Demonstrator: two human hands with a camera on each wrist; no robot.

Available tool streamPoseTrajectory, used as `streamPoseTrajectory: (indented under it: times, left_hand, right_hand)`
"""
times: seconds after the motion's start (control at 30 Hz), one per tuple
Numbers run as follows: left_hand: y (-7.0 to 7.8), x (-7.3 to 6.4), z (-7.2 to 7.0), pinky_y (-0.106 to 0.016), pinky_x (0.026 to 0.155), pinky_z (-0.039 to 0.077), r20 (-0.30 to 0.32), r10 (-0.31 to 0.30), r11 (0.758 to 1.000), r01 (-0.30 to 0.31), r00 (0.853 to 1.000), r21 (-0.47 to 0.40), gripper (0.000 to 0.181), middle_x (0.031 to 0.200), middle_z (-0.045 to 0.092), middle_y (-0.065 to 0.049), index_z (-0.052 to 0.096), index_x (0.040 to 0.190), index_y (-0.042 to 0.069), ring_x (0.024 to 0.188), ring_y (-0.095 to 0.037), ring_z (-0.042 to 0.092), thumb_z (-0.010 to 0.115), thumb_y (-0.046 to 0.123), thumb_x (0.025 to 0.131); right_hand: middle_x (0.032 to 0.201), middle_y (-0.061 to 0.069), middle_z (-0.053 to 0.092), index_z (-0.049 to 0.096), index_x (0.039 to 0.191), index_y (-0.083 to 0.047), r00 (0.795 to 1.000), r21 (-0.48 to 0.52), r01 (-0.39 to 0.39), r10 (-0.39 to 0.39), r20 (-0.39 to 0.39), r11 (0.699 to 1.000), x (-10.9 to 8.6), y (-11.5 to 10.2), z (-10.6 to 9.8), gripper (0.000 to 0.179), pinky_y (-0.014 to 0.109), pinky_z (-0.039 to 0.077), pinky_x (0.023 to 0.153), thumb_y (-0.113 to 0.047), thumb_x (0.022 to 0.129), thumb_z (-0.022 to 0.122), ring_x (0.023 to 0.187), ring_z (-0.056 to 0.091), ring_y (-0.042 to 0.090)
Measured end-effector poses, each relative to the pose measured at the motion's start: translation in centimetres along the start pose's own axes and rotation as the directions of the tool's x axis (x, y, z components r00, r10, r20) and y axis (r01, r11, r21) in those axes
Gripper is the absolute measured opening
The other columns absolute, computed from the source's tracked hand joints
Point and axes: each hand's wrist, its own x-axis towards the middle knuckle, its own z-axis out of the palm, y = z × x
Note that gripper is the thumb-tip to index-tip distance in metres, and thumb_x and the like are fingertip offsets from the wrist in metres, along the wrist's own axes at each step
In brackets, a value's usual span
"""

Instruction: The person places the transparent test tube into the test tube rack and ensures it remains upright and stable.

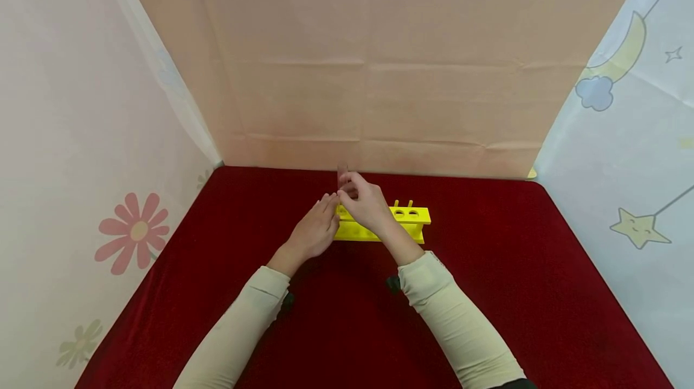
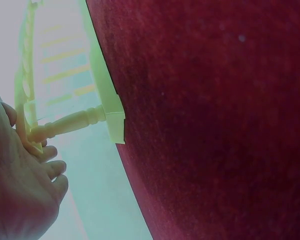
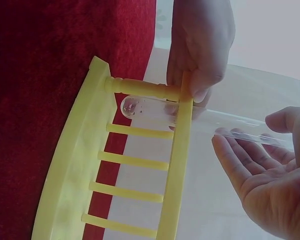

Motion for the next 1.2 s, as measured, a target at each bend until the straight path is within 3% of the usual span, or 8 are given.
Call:
streamPoseTrajectory:
  times: [1.2]
  left_hand:
    - [0.05,-0.15,-0.17,-0.043,0.126,0.015,0.019,-0.006,1.0,0.006,1.0,-0.022,0.056,0.167,0.022,-0.012,0.02,0.162,0.007,0.156,-0.027,0.014,0.029,0.029,0.111]
  right_hand:
    - [0.111,0.009,0.073,0.061,0.122,-0.01,1.0,-0.007,0.006,-0.006,-0.004,1.0,-0.22,0.57,0.63,0.025,0.043,0.059,0.088,-0.017,0.099,0.064,0.101,0.07,0.025]
